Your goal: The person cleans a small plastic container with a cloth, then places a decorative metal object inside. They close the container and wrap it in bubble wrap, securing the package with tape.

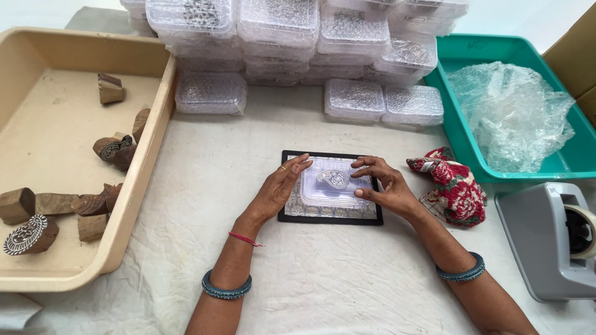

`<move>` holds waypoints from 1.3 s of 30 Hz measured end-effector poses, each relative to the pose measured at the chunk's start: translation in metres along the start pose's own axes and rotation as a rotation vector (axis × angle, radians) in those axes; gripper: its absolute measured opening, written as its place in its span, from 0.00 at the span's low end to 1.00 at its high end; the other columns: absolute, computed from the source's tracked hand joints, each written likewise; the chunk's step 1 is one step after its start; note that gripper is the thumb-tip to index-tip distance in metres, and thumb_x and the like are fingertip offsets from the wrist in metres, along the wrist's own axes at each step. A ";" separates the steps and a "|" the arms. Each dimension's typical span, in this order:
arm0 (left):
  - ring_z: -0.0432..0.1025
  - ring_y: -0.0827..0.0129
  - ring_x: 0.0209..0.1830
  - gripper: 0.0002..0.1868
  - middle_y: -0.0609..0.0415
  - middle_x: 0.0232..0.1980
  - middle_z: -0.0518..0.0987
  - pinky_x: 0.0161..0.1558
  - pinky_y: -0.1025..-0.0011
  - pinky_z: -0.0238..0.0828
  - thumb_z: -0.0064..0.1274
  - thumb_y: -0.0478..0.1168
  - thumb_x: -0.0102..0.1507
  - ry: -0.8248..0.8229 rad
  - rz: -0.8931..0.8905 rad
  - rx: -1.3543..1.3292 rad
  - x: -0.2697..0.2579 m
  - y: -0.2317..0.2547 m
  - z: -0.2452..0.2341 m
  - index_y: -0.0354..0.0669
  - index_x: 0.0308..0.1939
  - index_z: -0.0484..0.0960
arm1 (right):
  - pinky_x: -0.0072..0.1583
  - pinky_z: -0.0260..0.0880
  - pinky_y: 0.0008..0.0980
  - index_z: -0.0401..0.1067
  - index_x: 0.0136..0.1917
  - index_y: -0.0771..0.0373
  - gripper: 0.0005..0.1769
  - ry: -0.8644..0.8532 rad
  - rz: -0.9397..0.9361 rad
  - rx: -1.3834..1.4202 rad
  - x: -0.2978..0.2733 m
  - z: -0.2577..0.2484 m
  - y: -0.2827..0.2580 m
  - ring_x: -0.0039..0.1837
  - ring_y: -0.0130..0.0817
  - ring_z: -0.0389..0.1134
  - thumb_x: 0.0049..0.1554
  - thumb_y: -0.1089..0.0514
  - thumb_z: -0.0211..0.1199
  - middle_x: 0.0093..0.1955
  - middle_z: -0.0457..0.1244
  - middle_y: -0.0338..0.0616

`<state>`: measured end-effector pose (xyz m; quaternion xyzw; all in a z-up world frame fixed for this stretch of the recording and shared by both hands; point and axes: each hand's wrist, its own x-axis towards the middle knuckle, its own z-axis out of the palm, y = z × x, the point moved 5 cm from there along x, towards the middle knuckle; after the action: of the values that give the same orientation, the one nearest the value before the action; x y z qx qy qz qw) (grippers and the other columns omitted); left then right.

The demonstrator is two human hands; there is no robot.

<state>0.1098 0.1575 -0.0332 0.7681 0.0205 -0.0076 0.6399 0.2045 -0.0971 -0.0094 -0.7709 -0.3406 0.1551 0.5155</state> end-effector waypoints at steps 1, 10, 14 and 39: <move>0.58 0.60 0.80 0.52 0.56 0.76 0.71 0.75 0.53 0.56 0.25 0.82 0.58 -0.008 -0.004 0.050 0.001 -0.001 0.000 0.56 0.73 0.69 | 0.76 0.59 0.48 0.79 0.55 0.58 0.22 -0.008 -0.007 -0.065 0.000 0.001 0.000 0.77 0.39 0.58 0.49 0.48 0.76 0.70 0.62 0.41; 0.53 0.64 0.81 0.48 0.64 0.80 0.60 0.74 0.53 0.57 0.61 0.69 0.48 -0.034 0.017 0.381 -0.005 0.012 0.002 0.62 0.71 0.72 | 0.77 0.56 0.50 0.80 0.54 0.54 0.24 -0.032 -0.011 -0.190 0.002 0.004 -0.004 0.79 0.39 0.56 0.45 0.46 0.78 0.70 0.63 0.39; 0.54 0.65 0.80 0.56 0.67 0.81 0.58 0.74 0.55 0.58 0.70 0.65 0.40 -0.041 -0.005 0.460 -0.005 0.012 0.004 0.66 0.72 0.69 | 0.75 0.56 0.50 0.80 0.54 0.54 0.25 -0.043 0.007 -0.202 0.003 0.004 -0.004 0.79 0.39 0.56 0.44 0.47 0.79 0.70 0.62 0.39; 0.55 0.60 0.78 0.68 0.58 0.82 0.53 0.74 0.60 0.58 0.76 0.64 0.39 -0.042 0.071 0.691 -0.010 0.016 0.006 0.60 0.77 0.55 | 0.75 0.54 0.53 0.48 0.81 0.50 0.68 -0.139 -0.021 -0.488 0.000 0.017 -0.008 0.81 0.52 0.47 0.36 0.37 0.82 0.81 0.45 0.50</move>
<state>0.1010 0.1486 -0.0184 0.9393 -0.0231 -0.0077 0.3423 0.1913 -0.0835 -0.0097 -0.8565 -0.4103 0.1156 0.2911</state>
